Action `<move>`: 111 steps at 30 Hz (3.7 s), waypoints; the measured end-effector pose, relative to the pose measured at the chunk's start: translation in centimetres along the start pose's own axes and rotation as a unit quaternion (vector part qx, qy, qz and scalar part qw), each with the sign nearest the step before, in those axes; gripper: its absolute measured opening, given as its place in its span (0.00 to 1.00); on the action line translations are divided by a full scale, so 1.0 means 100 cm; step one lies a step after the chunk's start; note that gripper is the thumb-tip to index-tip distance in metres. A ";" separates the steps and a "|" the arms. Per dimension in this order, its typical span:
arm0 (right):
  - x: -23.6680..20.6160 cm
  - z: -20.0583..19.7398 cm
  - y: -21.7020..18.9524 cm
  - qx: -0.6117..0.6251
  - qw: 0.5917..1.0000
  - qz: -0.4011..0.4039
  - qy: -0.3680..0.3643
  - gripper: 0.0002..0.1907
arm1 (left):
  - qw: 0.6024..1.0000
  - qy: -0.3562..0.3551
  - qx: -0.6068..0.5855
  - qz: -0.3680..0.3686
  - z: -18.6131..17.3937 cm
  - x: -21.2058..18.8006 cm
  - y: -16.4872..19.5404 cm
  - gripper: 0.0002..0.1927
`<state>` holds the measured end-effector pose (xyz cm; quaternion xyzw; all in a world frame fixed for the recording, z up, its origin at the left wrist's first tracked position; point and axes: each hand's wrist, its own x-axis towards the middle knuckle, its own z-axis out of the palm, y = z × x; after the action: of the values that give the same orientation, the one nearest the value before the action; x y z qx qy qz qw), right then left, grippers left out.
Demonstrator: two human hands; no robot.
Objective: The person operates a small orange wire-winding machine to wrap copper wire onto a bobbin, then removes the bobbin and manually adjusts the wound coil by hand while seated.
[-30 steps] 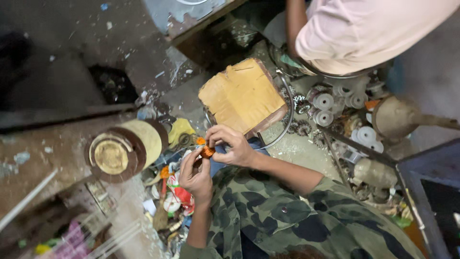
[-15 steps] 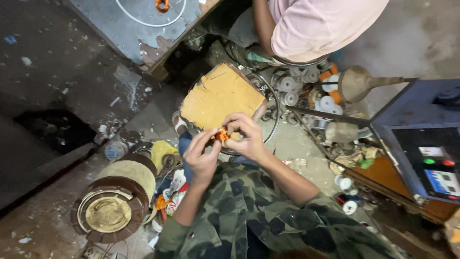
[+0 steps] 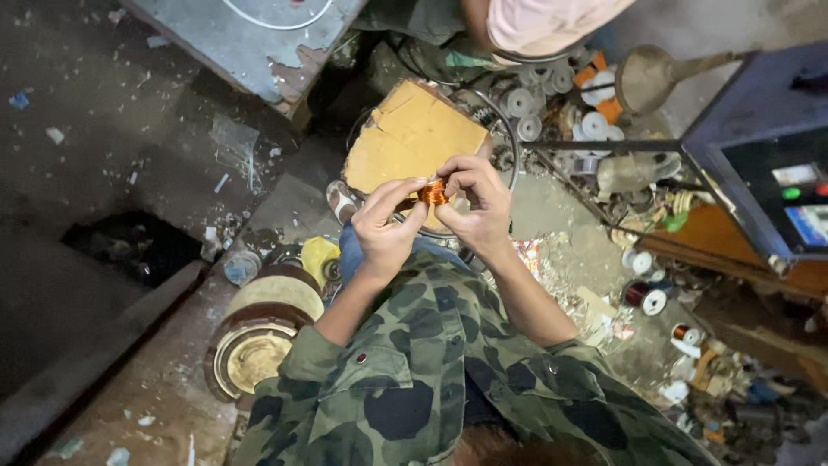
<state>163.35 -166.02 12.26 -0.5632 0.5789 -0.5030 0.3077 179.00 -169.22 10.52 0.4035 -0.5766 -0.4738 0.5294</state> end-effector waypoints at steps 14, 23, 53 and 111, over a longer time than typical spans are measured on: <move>-0.043 -0.026 0.015 0.154 0.984 -0.019 0.088 0.18 | 0.998 -0.060 -0.011 0.013 0.033 -0.024 0.020 0.15; -0.058 -0.033 0.030 0.184 0.980 -0.029 0.074 0.15 | 0.999 -0.029 0.036 -0.017 0.046 -0.049 0.021 0.14; 0.024 0.085 0.044 0.168 0.952 0.024 0.255 0.16 | 0.973 -0.224 0.023 0.059 -0.049 0.106 -0.033 0.14; 0.275 0.191 0.052 0.052 0.982 0.047 -0.177 0.14 | 0.985 0.117 0.021 -0.125 -0.150 0.225 -0.112 0.15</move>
<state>174.31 -197.72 7.39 -0.5990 0.5135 -0.4100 0.4576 190.90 -195.31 4.60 0.5365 -0.4651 -0.4736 0.5212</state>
